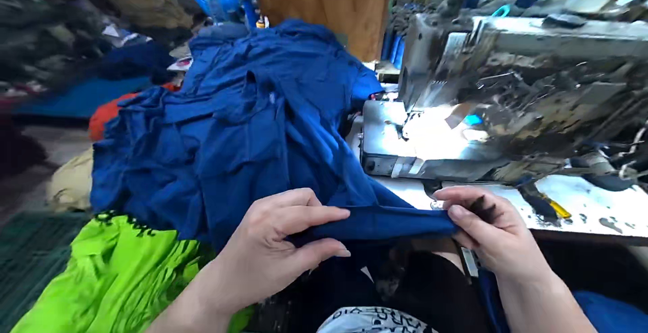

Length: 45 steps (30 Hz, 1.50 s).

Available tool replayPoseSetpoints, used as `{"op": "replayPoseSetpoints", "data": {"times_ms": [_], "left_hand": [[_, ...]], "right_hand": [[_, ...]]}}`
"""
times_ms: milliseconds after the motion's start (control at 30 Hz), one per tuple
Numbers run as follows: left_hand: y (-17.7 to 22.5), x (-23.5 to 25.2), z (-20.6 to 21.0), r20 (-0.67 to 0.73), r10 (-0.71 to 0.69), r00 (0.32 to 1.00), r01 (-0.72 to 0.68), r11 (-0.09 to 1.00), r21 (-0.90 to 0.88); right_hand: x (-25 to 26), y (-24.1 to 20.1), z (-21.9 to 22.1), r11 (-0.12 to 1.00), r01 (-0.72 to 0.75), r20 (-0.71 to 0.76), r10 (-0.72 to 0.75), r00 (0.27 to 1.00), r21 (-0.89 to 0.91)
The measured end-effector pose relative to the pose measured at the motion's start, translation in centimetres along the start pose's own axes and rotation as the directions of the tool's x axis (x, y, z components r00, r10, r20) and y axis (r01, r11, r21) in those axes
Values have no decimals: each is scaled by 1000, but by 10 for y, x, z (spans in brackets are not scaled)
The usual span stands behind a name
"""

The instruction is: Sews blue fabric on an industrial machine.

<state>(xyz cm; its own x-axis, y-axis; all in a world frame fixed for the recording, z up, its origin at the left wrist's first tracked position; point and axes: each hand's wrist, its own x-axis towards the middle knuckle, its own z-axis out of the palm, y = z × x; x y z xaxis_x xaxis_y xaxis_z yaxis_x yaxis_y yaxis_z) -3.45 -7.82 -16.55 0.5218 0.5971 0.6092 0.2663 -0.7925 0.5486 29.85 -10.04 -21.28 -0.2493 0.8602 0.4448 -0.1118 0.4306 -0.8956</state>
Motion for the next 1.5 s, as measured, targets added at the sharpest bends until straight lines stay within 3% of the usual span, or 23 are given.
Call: {"op": "replayPoseSetpoints", "data": {"times_ms": [100, 167, 333, 433, 500, 567, 600, 633, 700, 733, 767, 833, 900, 967, 1067, 1167, 1300, 1433, 1500], "left_hand": [[14, -5, 10, -119, 42, 992, -15, 975, 219], [11, -11, 16, -169, 132, 977, -68, 938, 339], [-1, -21, 21, -190, 262, 946, -138, 857, 496], [-18, -25, 37, -295, 213, 932, -118, 943, 310], [-23, -21, 55, -365, 15, 931, -60, 992, -113], [-22, -6, 70, -359, -187, 914, -20, 864, -502], [-23, 6, 73, -340, -200, 919, -15, 844, -536], [-29, 20, 74, -333, -140, 932, -31, 889, -458], [-60, 55, 76, -262, 108, 959, -124, 991, -43], [-78, 74, 79, -166, 182, 969, -154, 974, 166], [-92, 92, 86, -59, 151, 987, -126, 944, 306], [-109, 127, 102, 110, -115, 987, 56, 898, 435], [-114, 166, 109, 203, -397, 895, 268, 843, 466], [-122, 200, 115, 276, -468, 840, 300, 824, 481], [-144, 223, 128, 286, -367, 885, 210, 864, 457], [-190, 225, 146, 252, -202, 946, 89, 913, 398], [-177, 232, 136, 363, -347, 865, 181, 889, 420], [-200, 228, 145, 262, -282, 923, 174, 914, 368], [-182, 225, 136, 188, -309, 932, 227, 905, 360]], "right_hand": [[-5, 4, -1, 985, 166, 82, -162, 983, -44], [-8, 2, 0, 945, 258, 107, -241, 965, -200], [-17, -3, 12, 626, 351, 52, -443, 895, -697], [-23, -2, 16, 517, 325, 36, -492, 870, -792], [-26, 1, 18, 517, 307, 29, -477, 879, -799], [-30, 12, 23, 570, 270, 8, -420, 908, -776], [-32, 20, 27, 624, 245, -11, -377, 926, -742], [-33, 31, 32, 698, 209, -32, -315, 949, -685], [-37, 55, 43, 860, 58, -83, -116, 990, -506], [-37, 65, 48, 916, -76, -122, 29, 992, -393], [-35, 71, 51, 935, -239, -163, 201, 966, -261], [-22, 74, 48, 860, -510, -230, 498, 836, 6], [-7, 73, 39, 788, -592, -283, 614, 737, 169], [6, 72, 28, 819, -543, -338, 571, 748, 184], [22, 71, 16, 872, -465, -386, 486, 784, 153], [18, 74, 18, 874, -460, -344, 485, 804, 159], [12, 79, 27, 877, -433, -336, 480, 810, 209], [32, 92, 20, 902, -407, -355, 431, 829, 144], [44, 98, 18, 907, -390, -364, 422, 830, 161]]}}
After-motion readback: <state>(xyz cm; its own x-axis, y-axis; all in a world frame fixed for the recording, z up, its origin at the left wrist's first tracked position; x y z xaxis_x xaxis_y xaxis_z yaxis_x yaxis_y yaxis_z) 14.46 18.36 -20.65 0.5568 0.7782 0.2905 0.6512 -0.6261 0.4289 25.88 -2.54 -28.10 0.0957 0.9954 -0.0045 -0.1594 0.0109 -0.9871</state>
